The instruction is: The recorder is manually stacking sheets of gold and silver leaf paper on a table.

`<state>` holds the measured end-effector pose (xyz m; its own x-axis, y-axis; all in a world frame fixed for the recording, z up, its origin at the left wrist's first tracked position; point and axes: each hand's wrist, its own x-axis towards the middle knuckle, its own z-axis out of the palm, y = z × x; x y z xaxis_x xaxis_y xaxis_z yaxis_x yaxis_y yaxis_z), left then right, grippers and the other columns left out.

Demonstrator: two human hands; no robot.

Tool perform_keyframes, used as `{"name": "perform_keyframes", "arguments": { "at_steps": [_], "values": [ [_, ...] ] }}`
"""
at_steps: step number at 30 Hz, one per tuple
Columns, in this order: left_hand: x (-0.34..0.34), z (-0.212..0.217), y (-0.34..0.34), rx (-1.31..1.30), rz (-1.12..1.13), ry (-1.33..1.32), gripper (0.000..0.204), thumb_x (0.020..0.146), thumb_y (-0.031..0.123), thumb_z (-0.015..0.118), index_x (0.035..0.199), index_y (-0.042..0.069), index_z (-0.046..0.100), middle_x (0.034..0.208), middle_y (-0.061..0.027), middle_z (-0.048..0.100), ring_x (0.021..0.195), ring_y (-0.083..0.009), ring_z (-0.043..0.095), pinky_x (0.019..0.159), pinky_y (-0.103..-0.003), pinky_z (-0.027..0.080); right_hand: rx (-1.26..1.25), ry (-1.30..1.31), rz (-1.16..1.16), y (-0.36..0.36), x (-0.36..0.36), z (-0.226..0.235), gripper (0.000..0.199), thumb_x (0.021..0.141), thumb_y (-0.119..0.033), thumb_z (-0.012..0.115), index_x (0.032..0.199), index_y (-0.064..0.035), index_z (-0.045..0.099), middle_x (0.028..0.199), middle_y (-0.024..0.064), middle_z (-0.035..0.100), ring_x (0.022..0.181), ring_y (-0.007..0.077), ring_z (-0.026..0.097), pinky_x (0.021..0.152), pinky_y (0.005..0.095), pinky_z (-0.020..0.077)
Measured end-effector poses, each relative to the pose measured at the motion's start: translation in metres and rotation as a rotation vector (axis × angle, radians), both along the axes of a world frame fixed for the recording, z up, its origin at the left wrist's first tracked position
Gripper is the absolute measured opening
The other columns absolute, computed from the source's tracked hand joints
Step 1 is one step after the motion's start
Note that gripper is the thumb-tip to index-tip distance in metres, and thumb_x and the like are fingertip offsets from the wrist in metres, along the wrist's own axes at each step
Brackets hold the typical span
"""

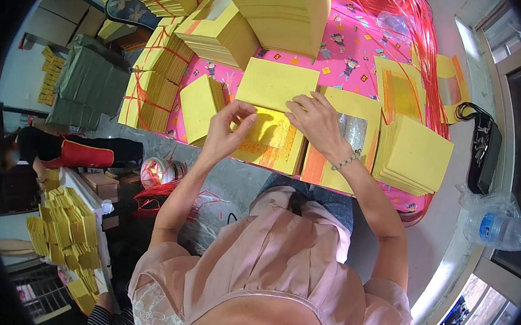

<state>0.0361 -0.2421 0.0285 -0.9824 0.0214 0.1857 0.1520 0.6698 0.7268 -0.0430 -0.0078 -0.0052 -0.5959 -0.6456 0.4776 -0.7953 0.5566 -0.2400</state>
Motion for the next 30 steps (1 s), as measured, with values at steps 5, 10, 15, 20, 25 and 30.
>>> {"name": "perform_keyframes", "arguments": {
  "at_steps": [5,10,15,20,25,30],
  "values": [
    [-0.008,-0.02,0.014,0.865,-0.01,-0.559,0.044,0.099,0.027,0.065,0.128,-0.002,0.049,0.109,-0.0116,0.067,0.088,-0.0186,0.07,0.073,-0.028,0.059,-0.121,0.244,0.082,0.003,-0.008,-0.004,0.017,0.084,-0.018,0.074,0.098,-0.0074,0.072,0.094,0.0049,0.072,0.089,0.0205,0.07,0.087,0.039,0.0555],
    [-0.023,-0.005,0.03,1.147,0.142,-0.501,0.043,0.1,0.027,0.064,0.129,0.0,0.046,0.112,-0.0125,0.065,0.093,-0.0216,0.071,0.076,-0.032,0.062,-0.141,0.24,0.108,-0.004,0.0,0.008,0.018,0.082,-0.016,0.074,0.098,-0.0075,0.072,0.095,0.0042,0.072,0.087,0.0188,0.07,0.085,0.0383,0.0548],
    [-0.022,-0.016,0.029,1.115,0.174,-0.38,0.04,0.1,0.018,0.062,0.132,0.003,0.045,0.111,-0.0087,0.065,0.092,-0.0177,0.069,0.077,-0.029,0.06,-0.068,0.222,0.17,-0.015,0.02,0.015,0.023,0.081,-0.016,0.075,0.103,-0.0085,0.072,0.101,0.0044,0.071,0.092,0.0175,0.069,0.086,0.0371,0.0527],
    [-0.006,-0.006,-0.021,0.872,0.377,-0.204,0.041,0.098,0.013,0.062,0.134,0.005,0.045,0.109,-0.0077,0.065,0.096,-0.0164,0.067,0.079,-0.029,0.056,-0.254,0.186,0.21,-0.022,0.035,0.032,0.029,0.081,-0.012,0.075,0.109,-0.0083,0.072,0.109,0.0067,0.069,0.099,0.0221,0.067,0.087,0.0387,0.0523],
    [0.01,-0.006,-0.099,0.814,0.491,-0.133,0.044,0.101,0.014,0.057,0.14,0.001,0.041,0.119,-0.0118,0.064,0.11,-0.0189,0.063,0.091,-0.036,0.053,-0.224,0.049,0.159,-0.009,0.04,0.009,0.027,0.081,-0.009,0.074,0.108,-0.0078,0.073,0.106,0.0071,0.069,0.097,0.0242,0.067,0.084,0.0395,0.0519],
    [0.022,-0.031,-0.155,0.757,0.455,-0.229,0.048,0.102,0.016,0.055,0.144,-0.001,0.039,0.126,-0.0123,0.062,0.116,-0.0188,0.061,0.098,-0.032,0.048,-0.201,-0.068,0.141,-0.004,0.044,-0.004,0.025,0.082,-0.009,0.073,0.108,-0.0082,0.073,0.103,0.0076,0.069,0.094,0.0256,0.067,0.082,0.0389,0.0516]
  ]
}}
